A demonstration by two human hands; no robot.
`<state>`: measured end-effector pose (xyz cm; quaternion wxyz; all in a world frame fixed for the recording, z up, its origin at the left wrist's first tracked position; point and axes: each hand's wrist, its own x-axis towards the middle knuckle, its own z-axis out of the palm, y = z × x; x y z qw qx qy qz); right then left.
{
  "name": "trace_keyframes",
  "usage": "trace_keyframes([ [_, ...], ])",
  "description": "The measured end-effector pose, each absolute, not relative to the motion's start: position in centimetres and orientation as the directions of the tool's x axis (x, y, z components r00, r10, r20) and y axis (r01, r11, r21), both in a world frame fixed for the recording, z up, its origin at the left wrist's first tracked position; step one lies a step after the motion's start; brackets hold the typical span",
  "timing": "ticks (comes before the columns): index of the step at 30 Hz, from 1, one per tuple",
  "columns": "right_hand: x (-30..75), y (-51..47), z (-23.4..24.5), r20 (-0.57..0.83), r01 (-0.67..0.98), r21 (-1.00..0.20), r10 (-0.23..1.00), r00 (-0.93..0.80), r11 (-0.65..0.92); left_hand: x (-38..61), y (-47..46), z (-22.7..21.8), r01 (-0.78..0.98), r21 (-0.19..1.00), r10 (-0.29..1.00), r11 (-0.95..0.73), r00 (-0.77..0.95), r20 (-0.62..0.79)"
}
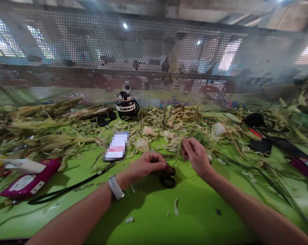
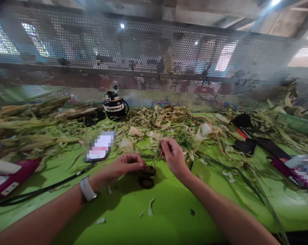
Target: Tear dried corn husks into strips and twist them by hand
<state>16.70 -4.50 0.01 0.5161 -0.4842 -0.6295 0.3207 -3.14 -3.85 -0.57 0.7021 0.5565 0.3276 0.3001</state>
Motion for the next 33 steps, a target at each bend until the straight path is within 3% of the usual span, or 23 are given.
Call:
trace_keyframes([
  [3, 17.2, -4.3, 0.5, 0.332, 0.237, -0.921, 0.941, 0.067, 0.308, -3.7, -3.4, -0.2, -0.131, 0.980, 0.851, 0.150, 0.522, -0.061],
  [6, 16.6, -4.4, 0.1, 0.295, 0.208, -0.935, 0.955, 0.014, 0.286, -3.4, -3.5, 0.1, -0.240, 0.968, 0.916, 0.076, 0.401, 0.028],
  [10, 15.5, -4.8, -0.8, 0.266, 0.192, -0.941, 0.959, -0.096, 0.280, -2.5, -4.1, -0.1, -0.157, 0.982, 0.875, 0.105, 0.484, -0.016],
  [18, 15.6, -4.8, -1.0, 0.344, 0.351, -0.855, 0.924, -0.166, 0.381, -2.1, -4.2, -1.1, -0.127, 0.986, 0.876, 0.111, 0.481, -0.037],
  [24, 17.5, -3.6, 0.4, 0.323, 0.179, -0.936, 0.942, 0.089, 0.304, -2.3, -3.9, -0.8, -0.062, 0.997, 0.923, 0.040, 0.385, -0.013],
  [30, 16.8, -3.8, -0.2, 0.326, 0.322, -0.867, 0.922, -0.210, 0.380, -2.3, -4.0, -1.3, -0.043, 0.998, 0.879, 0.043, 0.477, -0.017],
  [33, 16.2, -4.1, -0.6, 0.340, 0.366, -0.835, 0.909, -0.243, 0.410, -2.1, -4.3, -0.9, -0.071, 0.997, 0.873, 0.039, 0.487, 0.001],
])
